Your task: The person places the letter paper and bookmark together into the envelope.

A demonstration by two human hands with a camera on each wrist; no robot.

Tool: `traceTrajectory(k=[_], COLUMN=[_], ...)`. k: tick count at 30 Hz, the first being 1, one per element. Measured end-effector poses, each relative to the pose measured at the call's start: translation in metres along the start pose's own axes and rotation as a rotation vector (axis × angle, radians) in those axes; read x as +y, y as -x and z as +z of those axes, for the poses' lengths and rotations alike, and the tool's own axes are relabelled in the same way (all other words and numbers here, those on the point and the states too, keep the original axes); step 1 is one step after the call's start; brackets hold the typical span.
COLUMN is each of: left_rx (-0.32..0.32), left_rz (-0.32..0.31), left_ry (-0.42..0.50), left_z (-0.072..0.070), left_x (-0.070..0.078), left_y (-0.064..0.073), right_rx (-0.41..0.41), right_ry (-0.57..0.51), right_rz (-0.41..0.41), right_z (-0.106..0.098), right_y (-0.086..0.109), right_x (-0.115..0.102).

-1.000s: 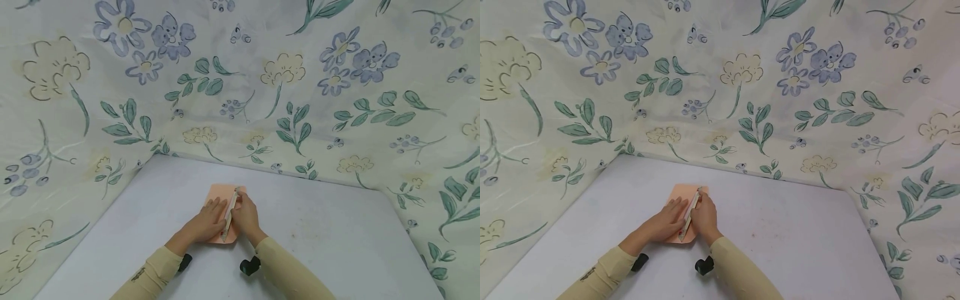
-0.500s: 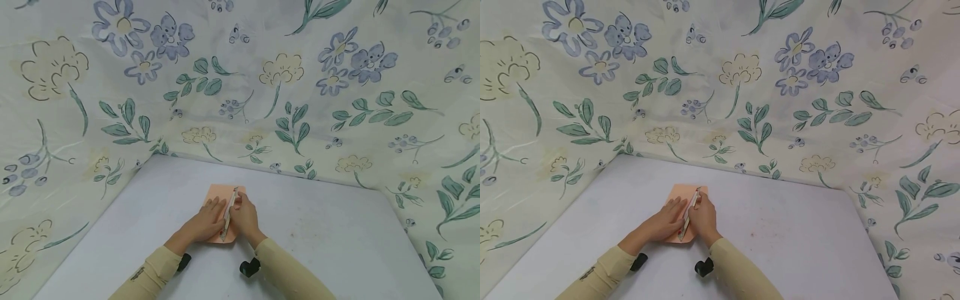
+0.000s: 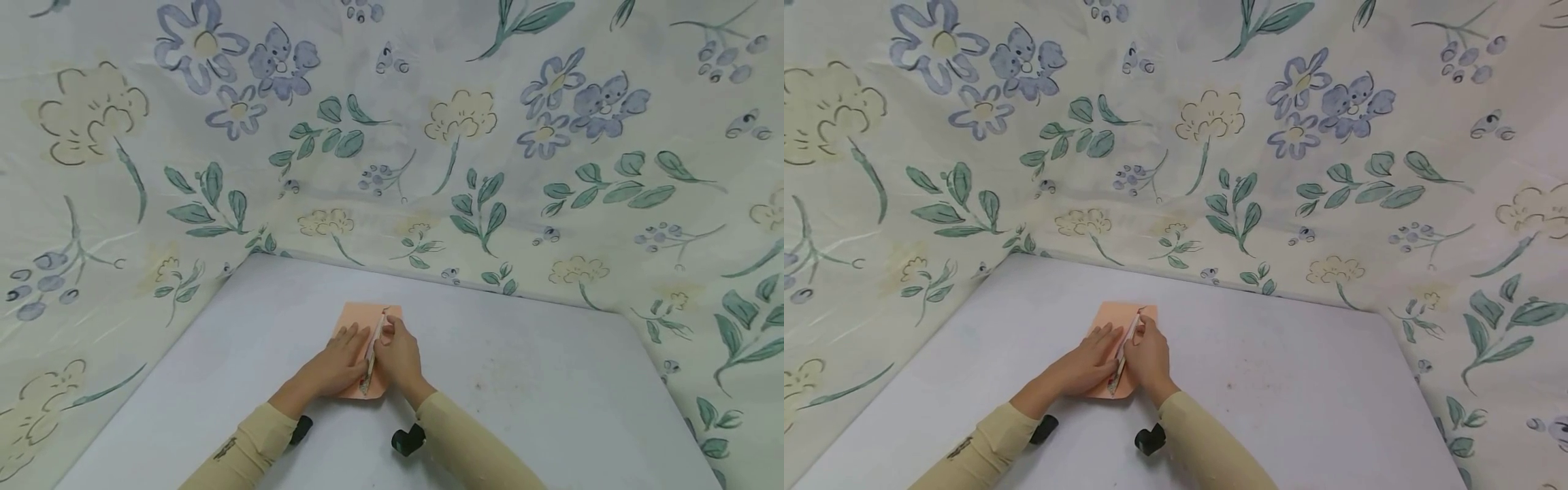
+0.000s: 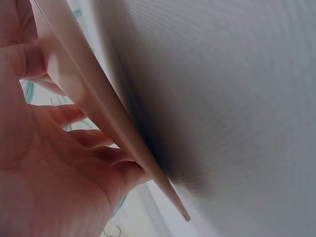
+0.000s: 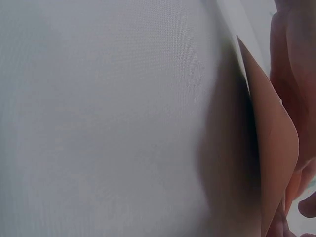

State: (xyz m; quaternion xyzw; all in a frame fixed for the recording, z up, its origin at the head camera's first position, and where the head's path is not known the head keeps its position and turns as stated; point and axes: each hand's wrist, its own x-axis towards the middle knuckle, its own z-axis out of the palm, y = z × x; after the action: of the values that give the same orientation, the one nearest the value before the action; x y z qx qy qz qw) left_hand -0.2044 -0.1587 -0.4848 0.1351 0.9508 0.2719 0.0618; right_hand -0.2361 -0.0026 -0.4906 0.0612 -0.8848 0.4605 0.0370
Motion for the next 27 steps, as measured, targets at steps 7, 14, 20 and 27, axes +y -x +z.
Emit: traceTrajectory(k=[7,14,20,27], left_rx=[-0.005,-0.018,-0.028,-0.036], left_rz=[-0.010,-0.012,-0.007,-0.011], left_ry=[-0.015,-0.036,-0.054,-0.061], left_z=[0.000,-0.001,-0.004,-0.006], left_x=[-0.004,-0.005,-0.006,-0.006], left_y=[-0.002,-0.001,0.001,0.000], right_rx=[0.037,0.072,0.068,0.067], right_ry=[-0.027,-0.059,-0.060,-0.053], right_rz=[-0.007,-0.012,0.019,0.033], right_z=[-0.007,-0.013,-0.017,-0.020], right_y=[0.000,0.000,0.002,0.004], right_x=[0.002,0.009,0.014,0.022])
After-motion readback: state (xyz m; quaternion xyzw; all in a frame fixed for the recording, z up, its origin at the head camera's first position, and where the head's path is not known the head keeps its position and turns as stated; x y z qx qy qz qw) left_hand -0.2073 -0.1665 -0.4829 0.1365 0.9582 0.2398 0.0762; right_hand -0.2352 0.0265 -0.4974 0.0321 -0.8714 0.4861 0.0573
